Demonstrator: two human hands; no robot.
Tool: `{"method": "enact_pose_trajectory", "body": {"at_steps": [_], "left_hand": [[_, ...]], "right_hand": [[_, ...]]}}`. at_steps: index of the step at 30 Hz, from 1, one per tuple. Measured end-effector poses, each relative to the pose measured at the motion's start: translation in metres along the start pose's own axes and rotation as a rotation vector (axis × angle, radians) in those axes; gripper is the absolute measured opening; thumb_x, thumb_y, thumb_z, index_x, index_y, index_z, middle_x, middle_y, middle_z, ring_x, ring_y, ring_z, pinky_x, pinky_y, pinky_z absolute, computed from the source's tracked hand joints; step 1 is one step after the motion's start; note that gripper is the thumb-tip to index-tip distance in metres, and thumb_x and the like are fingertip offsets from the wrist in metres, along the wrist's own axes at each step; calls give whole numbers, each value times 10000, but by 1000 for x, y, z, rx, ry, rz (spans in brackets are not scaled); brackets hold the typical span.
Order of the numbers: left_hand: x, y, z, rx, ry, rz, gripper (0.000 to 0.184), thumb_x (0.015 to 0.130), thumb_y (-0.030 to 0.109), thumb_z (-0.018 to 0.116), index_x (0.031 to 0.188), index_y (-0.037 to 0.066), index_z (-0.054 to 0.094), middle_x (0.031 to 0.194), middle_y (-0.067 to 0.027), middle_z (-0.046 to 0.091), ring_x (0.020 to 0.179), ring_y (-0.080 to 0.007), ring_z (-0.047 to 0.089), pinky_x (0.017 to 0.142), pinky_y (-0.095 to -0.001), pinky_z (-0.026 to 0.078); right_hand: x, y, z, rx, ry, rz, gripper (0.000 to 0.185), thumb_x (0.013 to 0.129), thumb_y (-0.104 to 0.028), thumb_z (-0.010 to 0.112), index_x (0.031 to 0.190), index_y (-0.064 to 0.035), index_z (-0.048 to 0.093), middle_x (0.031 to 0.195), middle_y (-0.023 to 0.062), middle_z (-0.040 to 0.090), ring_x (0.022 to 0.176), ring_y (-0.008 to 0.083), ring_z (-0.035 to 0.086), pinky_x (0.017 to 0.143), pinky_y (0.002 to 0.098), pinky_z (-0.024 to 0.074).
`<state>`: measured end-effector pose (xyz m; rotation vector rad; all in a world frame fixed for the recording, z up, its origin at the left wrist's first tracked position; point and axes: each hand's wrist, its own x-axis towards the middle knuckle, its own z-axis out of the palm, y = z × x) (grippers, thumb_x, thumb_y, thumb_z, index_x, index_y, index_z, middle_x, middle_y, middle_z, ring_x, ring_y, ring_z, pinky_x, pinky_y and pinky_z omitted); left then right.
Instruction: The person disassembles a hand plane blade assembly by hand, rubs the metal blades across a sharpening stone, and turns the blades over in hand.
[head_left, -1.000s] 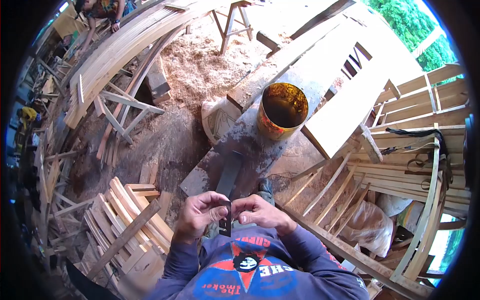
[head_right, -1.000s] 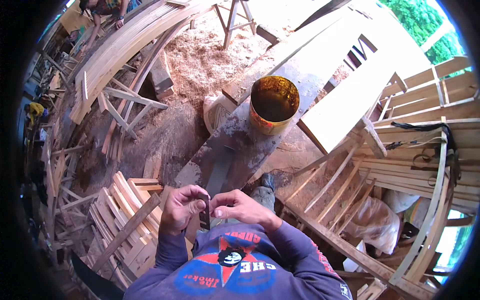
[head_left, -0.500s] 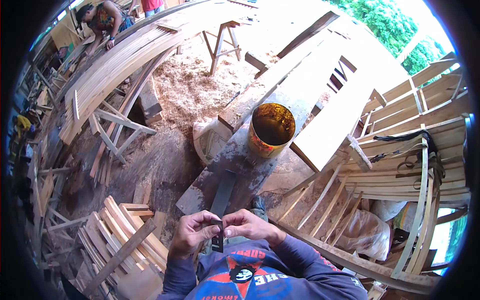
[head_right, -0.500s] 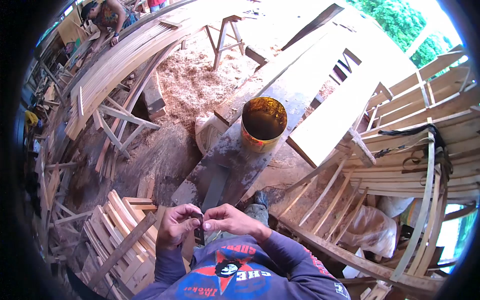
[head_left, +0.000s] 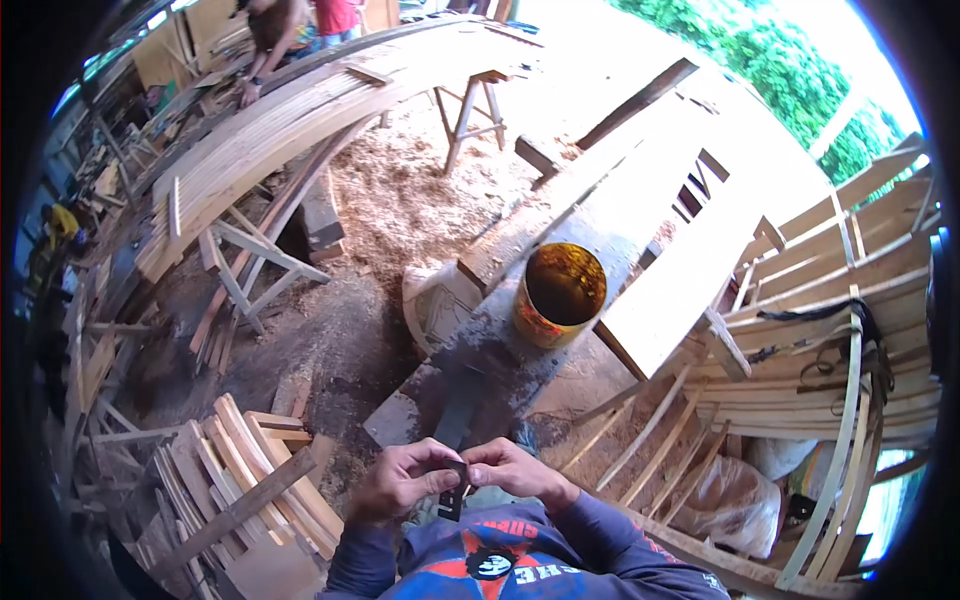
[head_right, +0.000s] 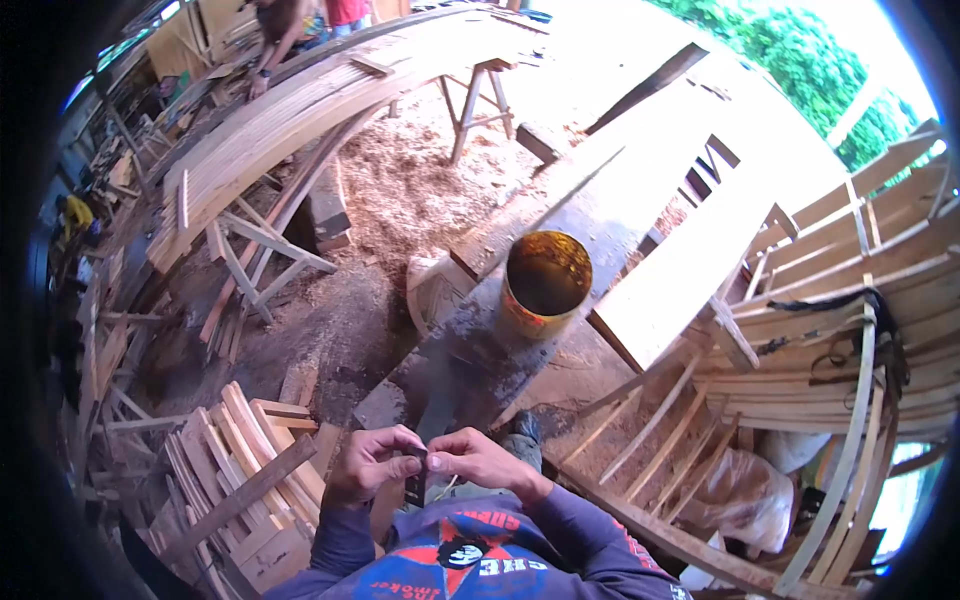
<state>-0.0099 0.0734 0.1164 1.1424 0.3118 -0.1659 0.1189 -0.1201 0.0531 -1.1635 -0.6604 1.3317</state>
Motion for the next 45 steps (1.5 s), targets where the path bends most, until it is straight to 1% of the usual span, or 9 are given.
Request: {"method": "enact_pose_trajectory", "body": {"at_steps": [3,4,7,18,34,36,39,42,45], "left_hand": [[4,-6,-2,10,-47,-24,175,946,40,732,1103,-35,711,1036,-57,691,986,-128,654,881,-281,513],[6,-9,-5,24,-113,27,246,983,107,727,1193,-12,682,1061,-45,726,963,-89,657,829,-251,522],[9,-9,-4,20,-140,1,276,988,145,732,1215,-5,684,1064,-34,722,961,-88,650,845,-257,516],[4,4,2,125,-148,-28,304,984,223,747,1186,-1,706,995,-12,711,926,-84,628,835,-265,497],[-18,-8,-21,200,-98,54,348,990,265,743,1220,7,704,1052,-34,725,994,-95,630,866,-276,497],[-20,-14,-24,246,-79,141,332,994,264,739,1219,21,707,1015,-14,714,936,-73,621,813,-262,498],[-24,-15,-22,145,-25,57,252,996,191,735,1195,40,707,968,29,695,842,-38,591,741,-235,485],[-27,-5,-12,-42,-20,20,261,980,155,748,1186,3,697,1002,0,714,888,-58,626,782,-237,502],[-24,-9,-9,-78,-7,12,258,972,131,748,1178,-17,699,999,-13,718,882,-62,631,782,-236,507]], "right_hand": [[-3,-1,-4,2,26,36,471,985,-544,680,1037,-80,747,808,-88,580,747,32,506,637,227,423],[-4,-2,-4,11,23,10,455,999,-520,671,1049,-75,748,821,-84,588,754,29,508,643,224,423],[-9,-10,-1,99,51,18,405,1031,-439,656,1009,-42,734,838,-82,600,777,30,516,681,233,431],[-12,4,-10,109,31,-8,445,993,-420,708,1084,14,744,928,-11,697,886,81,602,816,269,497],[7,-7,9,40,-20,25,484,981,-479,707,995,4,725,887,-43,650,852,66,534,788,266,451],[8,-7,14,72,1,32,477,972,-475,721,992,2,727,880,-48,642,850,63,528,781,265,448],[10,-13,10,-4,-49,55,482,972,-491,713,989,-10,724,891,-54,622,870,58,520,785,253,447],[12,-8,17,45,-9,19,498,981,-505,697,809,-41,644,787,-93,525,785,41,417,669,261,353],[13,-3,17,61,-14,-50,498,1002,-490,675,782,-45,636,756,-71,511,768,57,419,680,271,350]]}}
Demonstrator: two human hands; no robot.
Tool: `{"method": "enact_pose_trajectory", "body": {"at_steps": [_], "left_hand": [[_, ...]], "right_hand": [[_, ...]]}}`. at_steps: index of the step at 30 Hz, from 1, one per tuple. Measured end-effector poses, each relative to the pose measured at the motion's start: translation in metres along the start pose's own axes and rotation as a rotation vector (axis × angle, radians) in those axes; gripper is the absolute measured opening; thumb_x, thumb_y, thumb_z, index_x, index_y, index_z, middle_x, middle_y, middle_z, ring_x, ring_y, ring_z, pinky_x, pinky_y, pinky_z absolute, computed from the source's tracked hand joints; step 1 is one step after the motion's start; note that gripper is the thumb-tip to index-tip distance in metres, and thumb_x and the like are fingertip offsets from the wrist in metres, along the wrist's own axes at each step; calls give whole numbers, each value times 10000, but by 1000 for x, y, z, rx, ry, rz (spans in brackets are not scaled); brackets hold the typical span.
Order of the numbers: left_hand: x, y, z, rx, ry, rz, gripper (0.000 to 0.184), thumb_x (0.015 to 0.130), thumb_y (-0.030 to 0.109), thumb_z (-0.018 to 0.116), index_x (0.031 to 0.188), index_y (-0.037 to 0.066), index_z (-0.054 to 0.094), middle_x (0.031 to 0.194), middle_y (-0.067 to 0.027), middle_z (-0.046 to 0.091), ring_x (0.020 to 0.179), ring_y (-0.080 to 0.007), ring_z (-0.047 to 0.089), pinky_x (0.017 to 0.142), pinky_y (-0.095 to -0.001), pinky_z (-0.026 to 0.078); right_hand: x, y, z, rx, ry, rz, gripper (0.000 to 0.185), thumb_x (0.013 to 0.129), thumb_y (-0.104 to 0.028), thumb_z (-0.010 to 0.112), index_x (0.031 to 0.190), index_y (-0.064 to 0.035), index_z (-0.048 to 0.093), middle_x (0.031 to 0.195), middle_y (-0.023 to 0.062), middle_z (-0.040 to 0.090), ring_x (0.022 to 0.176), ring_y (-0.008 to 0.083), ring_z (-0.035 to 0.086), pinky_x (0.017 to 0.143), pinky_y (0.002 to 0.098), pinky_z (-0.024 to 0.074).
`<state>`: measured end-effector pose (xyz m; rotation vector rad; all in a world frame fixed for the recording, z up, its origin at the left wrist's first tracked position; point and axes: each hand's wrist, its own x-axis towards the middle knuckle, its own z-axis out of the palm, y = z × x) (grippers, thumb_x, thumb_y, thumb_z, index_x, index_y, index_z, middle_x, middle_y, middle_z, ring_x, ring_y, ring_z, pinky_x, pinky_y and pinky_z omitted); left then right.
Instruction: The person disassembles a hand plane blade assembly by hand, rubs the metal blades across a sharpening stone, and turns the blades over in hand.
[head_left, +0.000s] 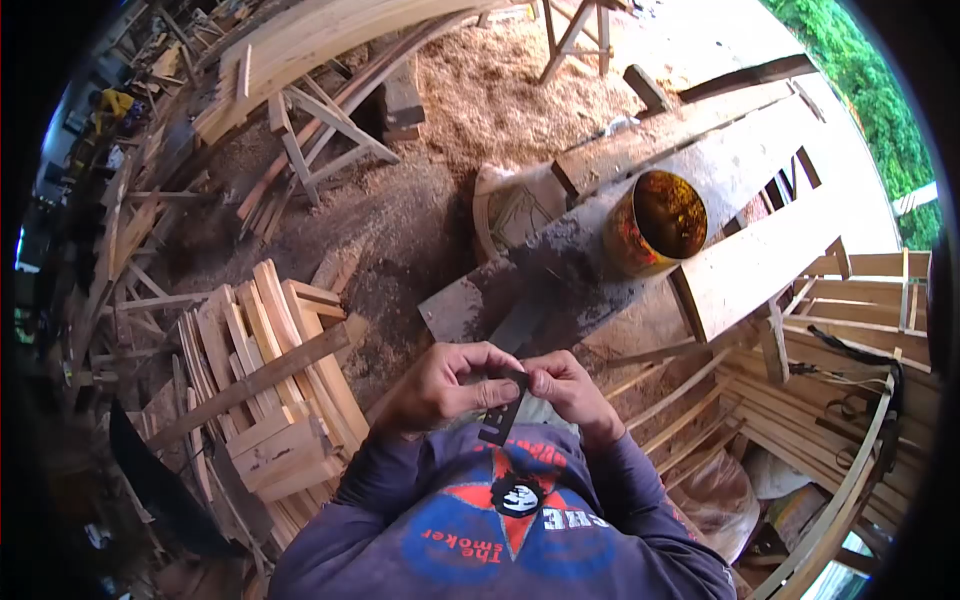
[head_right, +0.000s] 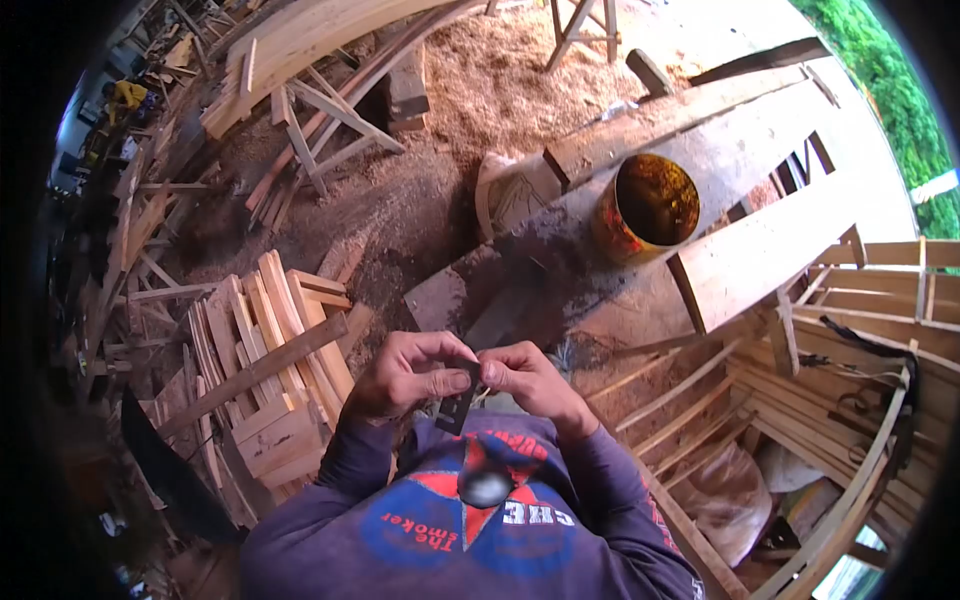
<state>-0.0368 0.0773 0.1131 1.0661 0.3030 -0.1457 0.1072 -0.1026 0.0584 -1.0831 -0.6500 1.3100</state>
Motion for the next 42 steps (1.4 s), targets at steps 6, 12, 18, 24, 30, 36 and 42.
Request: {"method": "enact_pose_trajectory", "body": {"at_steps": [6,12,18,24,30,36,42], "left_hand": [[15,-1,5,-47,4,-70,227,966,99,738,1158,-20,709,971,-20,722,869,-64,640,779,-231,513],[33,-1,6,-115,115,-132,241,912,31,732,1135,-56,697,987,-85,743,872,-119,696,824,-265,554],[46,-4,5,-151,146,-121,227,913,32,728,1123,-49,700,976,-85,745,875,-126,704,819,-262,557],[47,2,6,-139,152,-109,243,913,39,729,1134,-57,697,982,-83,742,868,-113,699,805,-250,555],[46,4,5,-158,148,-118,244,918,50,731,1138,-52,700,983,-75,737,868,-108,691,802,-242,551],[46,1,2,-123,172,-91,256,917,68,744,1141,-48,702,982,-70,736,866,-103,683,801,-242,549],[44,0,1,-80,156,-92,236,967,91,710,1168,-32,697,990,-52,735,871,-79,675,776,-226,549]], "right_hand": [[-8,11,-12,36,65,-19,496,1027,-479,640,869,-12,703,807,-28,615,793,83,516,738,275,430],[-19,2,-17,97,35,-12,395,987,-390,726,953,3,736,896,17,710,884,103,623,805,276,493],[-18,3,-19,31,24,82,332,949,-337,776,963,-7,744,857,-21,687,836,70,594,764,264,483],[-13,-3,-18,45,38,88,319,945,-318,784,951,-1,744,834,-37,669,813,56,562,738,251,462],[-13,3,-20,46,35,74,322,933,-314,796,952,2,742,848,-18,686,821,69,588,754,265,480],[-15,-2,-15,48,-11,90,307,918,-289,809,924,7,730,860,8,709,845,83,634,764,274,503],[-14,0,-11,8,14,131,291,915,-282,814,905,-4,729,829,1,707,825,80,635,753,273,505]]}}
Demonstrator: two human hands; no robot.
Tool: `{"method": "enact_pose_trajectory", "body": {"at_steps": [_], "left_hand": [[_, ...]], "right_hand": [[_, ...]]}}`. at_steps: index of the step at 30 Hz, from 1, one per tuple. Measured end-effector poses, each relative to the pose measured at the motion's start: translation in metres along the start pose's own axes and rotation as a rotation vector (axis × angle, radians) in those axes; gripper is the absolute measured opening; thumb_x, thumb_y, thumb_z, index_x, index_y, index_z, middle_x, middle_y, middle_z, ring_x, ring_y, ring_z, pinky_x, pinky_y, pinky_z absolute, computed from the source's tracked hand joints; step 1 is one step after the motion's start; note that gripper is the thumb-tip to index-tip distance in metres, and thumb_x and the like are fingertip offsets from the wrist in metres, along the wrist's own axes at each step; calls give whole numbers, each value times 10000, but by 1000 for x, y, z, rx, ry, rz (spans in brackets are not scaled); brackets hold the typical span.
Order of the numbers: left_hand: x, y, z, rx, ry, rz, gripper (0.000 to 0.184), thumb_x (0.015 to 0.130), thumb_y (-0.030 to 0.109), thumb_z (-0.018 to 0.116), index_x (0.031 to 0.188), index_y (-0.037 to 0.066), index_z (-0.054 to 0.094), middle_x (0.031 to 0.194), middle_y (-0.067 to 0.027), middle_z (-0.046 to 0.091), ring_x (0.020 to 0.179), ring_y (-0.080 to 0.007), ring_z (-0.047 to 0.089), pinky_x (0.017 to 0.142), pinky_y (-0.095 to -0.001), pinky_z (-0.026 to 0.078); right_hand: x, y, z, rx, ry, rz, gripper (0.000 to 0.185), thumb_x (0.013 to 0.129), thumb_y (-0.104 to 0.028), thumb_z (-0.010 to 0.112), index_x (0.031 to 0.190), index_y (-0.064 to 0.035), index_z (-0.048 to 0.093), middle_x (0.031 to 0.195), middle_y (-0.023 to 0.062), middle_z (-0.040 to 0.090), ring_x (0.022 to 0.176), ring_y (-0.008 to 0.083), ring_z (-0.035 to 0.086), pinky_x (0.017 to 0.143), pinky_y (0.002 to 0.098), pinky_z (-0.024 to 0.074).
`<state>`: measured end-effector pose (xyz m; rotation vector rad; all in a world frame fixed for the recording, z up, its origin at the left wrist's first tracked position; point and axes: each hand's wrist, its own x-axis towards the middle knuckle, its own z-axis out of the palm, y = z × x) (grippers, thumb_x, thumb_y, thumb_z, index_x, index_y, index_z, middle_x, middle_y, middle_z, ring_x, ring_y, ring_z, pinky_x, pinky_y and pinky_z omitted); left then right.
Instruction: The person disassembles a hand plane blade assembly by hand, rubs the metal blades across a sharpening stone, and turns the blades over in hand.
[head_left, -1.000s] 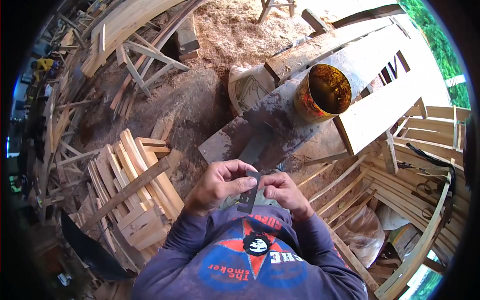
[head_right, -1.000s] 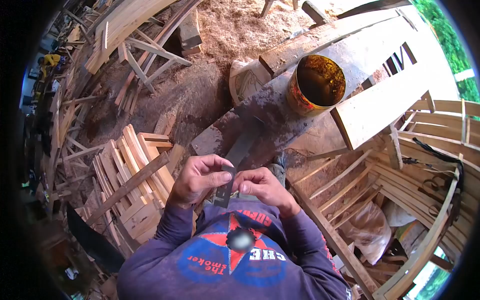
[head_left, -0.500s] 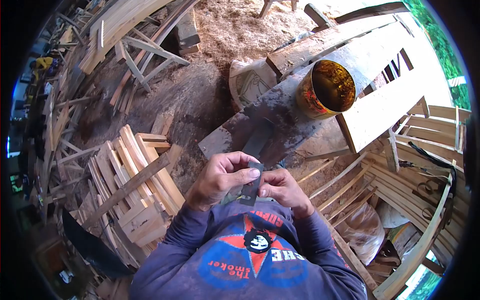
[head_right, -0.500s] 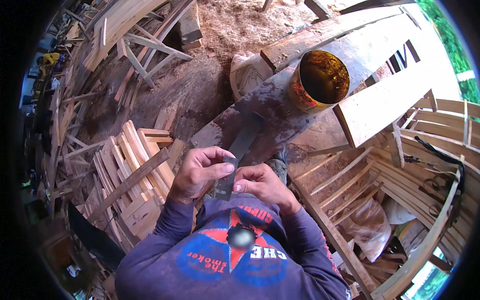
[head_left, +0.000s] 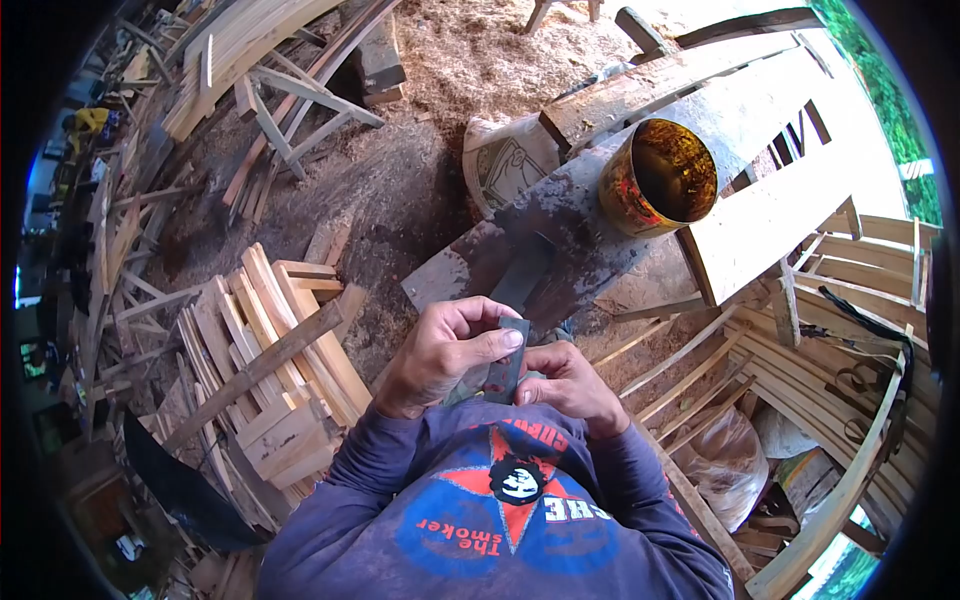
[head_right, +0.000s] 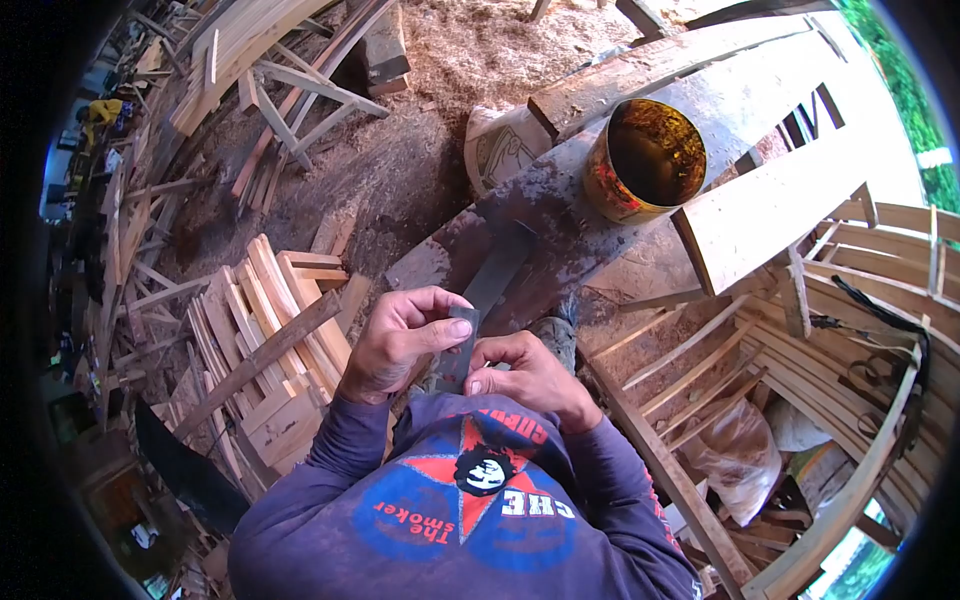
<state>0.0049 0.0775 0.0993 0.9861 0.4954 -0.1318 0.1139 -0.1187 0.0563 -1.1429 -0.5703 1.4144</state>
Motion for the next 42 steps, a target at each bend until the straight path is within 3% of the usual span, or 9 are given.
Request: {"method": "enact_pose_trajectory", "body": {"at_steps": [8,14,20,23,28,32,37,39,42], "left_hand": [[-3,-1,0,-27,40,-4,238,925,60,738,1135,-47,707,970,-66,734,854,-100,683,785,-235,549],[-2,-9,1,0,97,71,241,936,66,729,1147,-45,692,967,-65,731,852,-94,679,784,-237,546],[-2,-8,1,90,202,116,264,962,93,709,1185,-36,653,967,-62,726,847,-81,669,777,-240,542],[-1,-10,-1,93,222,108,264,949,68,711,1182,-40,651,963,-61,726,836,-85,668,781,-238,532],[0,-13,-3,30,165,114,279,957,81,724,1198,-35,646,982,-57,727,854,-90,665,802,-233,522],[3,-21,-9,13,118,113,294,964,109,741,1215,-13,648,997,-51,729,877,-98,666,820,-238,522],[8,-23,-15,0,31,108,318,965,116,741,1244,-2,644,1027,-61,740,926,-115,681,858,-261,534],[14,-28,-19,-42,-62,116,359,976,116,727,1297,-11,628,1101,-92,742,1027,-144,686,930,-282,536],[30,-63,-38,171,211,241,390,993,92,691,1359,-11,604,1225,-121,713,1154,-169,656,1009,-301,515]], "right_hand": [[2,6,2,47,8,11,308,919,-312,810,910,-12,739,816,-15,702,806,73,626,731,266,498],[3,18,-7,75,-15,-9,330,942,-326,784,957,0,745,902,13,720,867,95,635,798,274,499],[2,34,-4,91,49,-52,399,1031,-367,661,963,17,746,940,60,732,926,157,672,895,326,517],[1,42,2,180,-6,-70,435,1072,-387,582,1006,15,735,953,100,742,969,203,698,937,354,530],[4,44,25,809,62,54,444,1097,-406,505,1152,8,655,1064,184,733,920,257,705,888,388,548],[7,43,31,1000,-105,13,396,1082,-366,549,1248,-10,598,1104,145,699,893,237,688,847,375,544],[7,45,32,1067,-123,-35,326,1037,-294,647,1220,-26,609,1036,83,688,870,194,670,813,343,540],[7,53,26,1082,-131,-48,303,1019,-263,682,1203,-31,618,1013,61,683,855,173,661,798,327,538],[10,78,4,270,550,-167,216,982,-166,732,1127,-18,672,953,20,698,817,131,655,751,283,542]]}}
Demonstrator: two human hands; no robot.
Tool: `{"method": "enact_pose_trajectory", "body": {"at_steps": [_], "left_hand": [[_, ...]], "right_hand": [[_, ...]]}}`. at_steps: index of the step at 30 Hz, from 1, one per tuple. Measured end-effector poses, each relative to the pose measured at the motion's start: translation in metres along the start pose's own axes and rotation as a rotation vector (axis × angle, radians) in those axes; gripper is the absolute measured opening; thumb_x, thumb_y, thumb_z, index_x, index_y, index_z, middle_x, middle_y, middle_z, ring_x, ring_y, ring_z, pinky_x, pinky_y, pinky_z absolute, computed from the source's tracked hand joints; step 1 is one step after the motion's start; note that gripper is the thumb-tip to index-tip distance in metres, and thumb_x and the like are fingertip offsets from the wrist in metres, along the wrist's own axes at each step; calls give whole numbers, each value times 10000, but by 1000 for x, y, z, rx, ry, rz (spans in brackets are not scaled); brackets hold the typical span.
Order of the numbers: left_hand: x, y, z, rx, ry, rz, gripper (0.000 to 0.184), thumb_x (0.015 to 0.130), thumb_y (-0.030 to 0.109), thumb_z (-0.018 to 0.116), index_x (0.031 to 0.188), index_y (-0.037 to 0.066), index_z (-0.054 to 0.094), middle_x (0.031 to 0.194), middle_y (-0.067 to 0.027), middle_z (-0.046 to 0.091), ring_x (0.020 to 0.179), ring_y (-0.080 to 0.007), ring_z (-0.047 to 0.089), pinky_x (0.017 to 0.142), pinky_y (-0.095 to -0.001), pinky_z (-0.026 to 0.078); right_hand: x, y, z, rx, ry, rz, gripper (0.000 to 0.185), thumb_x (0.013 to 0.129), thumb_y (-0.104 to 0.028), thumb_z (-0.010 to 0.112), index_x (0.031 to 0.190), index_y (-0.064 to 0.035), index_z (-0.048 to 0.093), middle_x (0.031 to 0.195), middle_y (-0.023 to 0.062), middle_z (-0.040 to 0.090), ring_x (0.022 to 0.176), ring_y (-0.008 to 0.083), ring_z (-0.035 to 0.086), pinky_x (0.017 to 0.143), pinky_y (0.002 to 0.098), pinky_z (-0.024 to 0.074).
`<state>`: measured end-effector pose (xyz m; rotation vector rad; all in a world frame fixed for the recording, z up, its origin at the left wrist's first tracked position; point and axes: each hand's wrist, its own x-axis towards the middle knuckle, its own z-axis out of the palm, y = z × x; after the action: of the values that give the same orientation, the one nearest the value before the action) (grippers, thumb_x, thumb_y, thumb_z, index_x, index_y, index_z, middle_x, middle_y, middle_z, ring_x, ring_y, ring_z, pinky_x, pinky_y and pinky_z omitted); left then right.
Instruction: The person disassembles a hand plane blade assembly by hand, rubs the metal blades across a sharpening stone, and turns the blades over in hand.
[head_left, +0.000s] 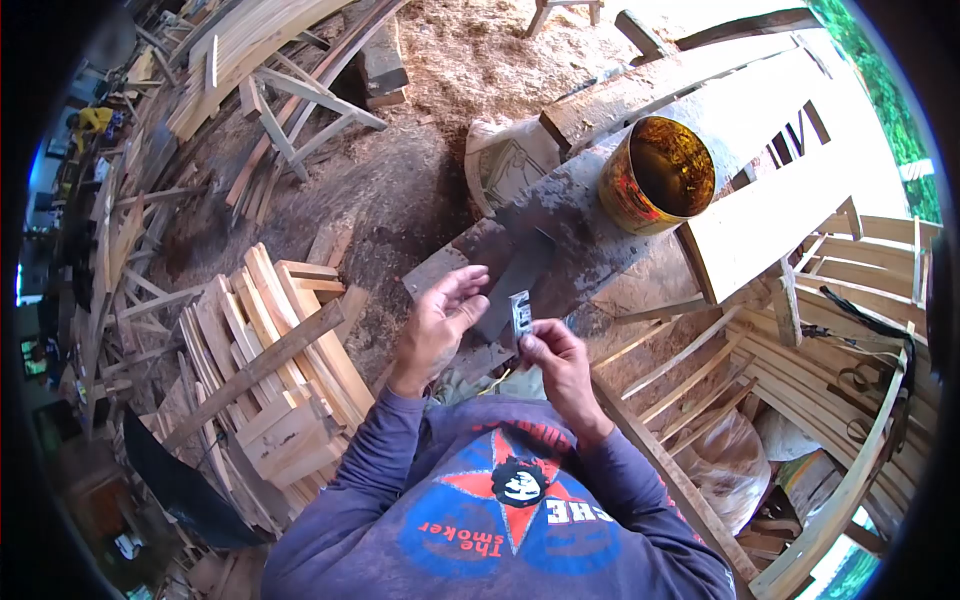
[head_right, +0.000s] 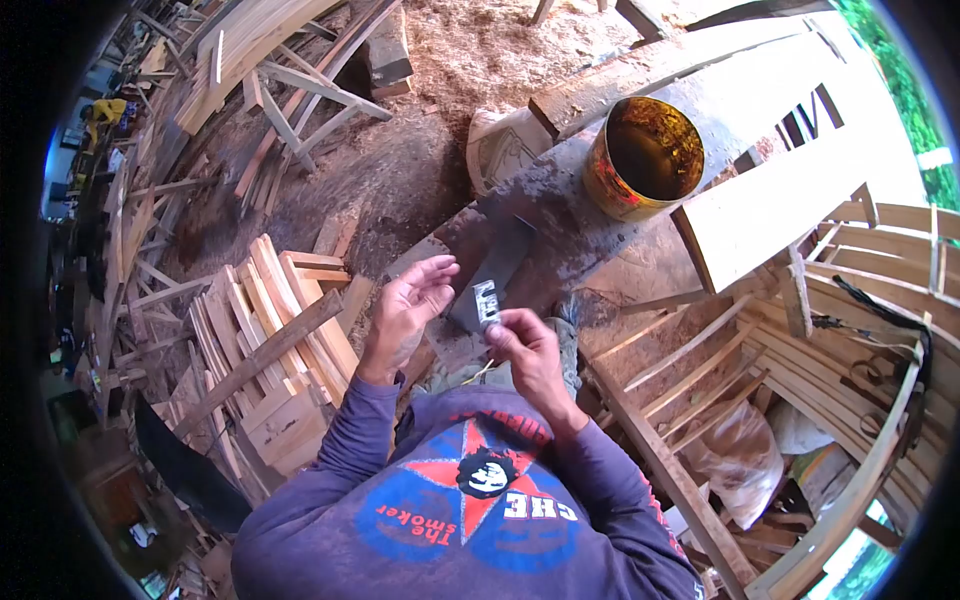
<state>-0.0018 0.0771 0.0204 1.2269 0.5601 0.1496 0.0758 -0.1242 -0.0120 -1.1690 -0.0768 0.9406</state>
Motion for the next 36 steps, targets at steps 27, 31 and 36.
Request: {"method": "enact_pose_trajectory", "body": {"at_steps": [27,31,36], "left_hand": [[9,-93,11,1393,-24,452,562,980,259,596,1502,60,532,1662,-65,380,1496,-448,294,1131,-660,271],[26,-85,15,1379,0,457,564,987,255,562,1494,15,516,1660,-102,371,1507,-457,275,1130,-681,270],[48,-67,14,1413,-80,461,565,1000,270,534,1499,6,504,1661,-128,353,1530,-472,222,1174,-685,222]], "right_hand": [[72,33,-14,-1216,353,-425,673,873,-234,792,1410,5,464,1242,235,559,1164,411,527,1021,495,423],[86,34,-14,-1213,390,-504,698,871,-237,791,1424,3,439,1240,247,550,1156,416,518,1028,507,414],[96,28,-18,-1245,406,-573,665,875,-220,780,1419,-16,457,1249,243,543,1185,418,503,1050,526,398]]}}
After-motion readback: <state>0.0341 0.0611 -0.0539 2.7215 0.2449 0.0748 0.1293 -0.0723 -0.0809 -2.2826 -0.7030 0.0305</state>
